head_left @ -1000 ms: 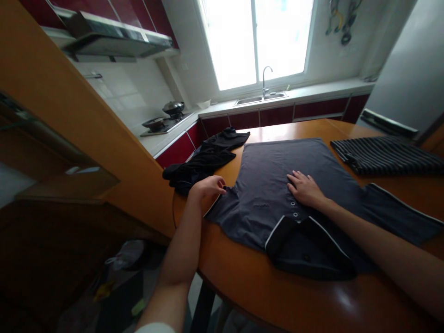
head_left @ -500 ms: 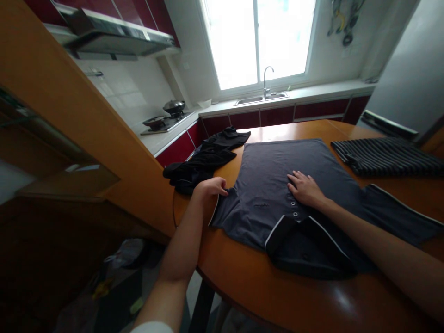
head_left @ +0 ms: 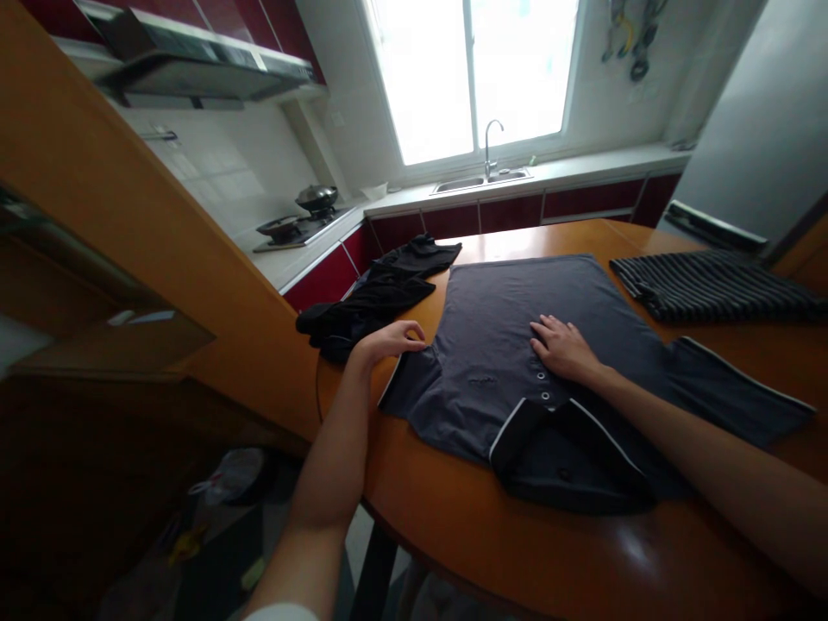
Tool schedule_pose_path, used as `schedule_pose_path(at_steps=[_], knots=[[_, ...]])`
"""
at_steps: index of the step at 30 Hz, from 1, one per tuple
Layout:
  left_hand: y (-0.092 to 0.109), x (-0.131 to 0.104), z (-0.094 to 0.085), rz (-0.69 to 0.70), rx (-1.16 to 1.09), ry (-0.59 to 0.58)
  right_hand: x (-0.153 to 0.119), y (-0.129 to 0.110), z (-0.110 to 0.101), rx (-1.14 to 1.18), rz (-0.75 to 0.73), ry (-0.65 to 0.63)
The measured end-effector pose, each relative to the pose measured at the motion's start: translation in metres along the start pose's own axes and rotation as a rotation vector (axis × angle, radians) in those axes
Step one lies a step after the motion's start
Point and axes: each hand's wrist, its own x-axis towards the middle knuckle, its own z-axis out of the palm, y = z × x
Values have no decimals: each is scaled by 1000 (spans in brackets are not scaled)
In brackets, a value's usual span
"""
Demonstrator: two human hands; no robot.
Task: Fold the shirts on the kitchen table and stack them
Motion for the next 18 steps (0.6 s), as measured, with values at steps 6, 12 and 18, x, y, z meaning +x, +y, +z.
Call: schedule_pose_path(at_steps=[6, 12, 18], knots=[[-10, 13, 5, -10, 119, -54, -15, -32, -43, 270, -119, 52], [-9, 16, 8, -21, 141, -62, -109, -120, -80, 329, -673, -90], [-9, 16, 9, -34, 156, -52, -150, -148, -56, 182, -775, -192]])
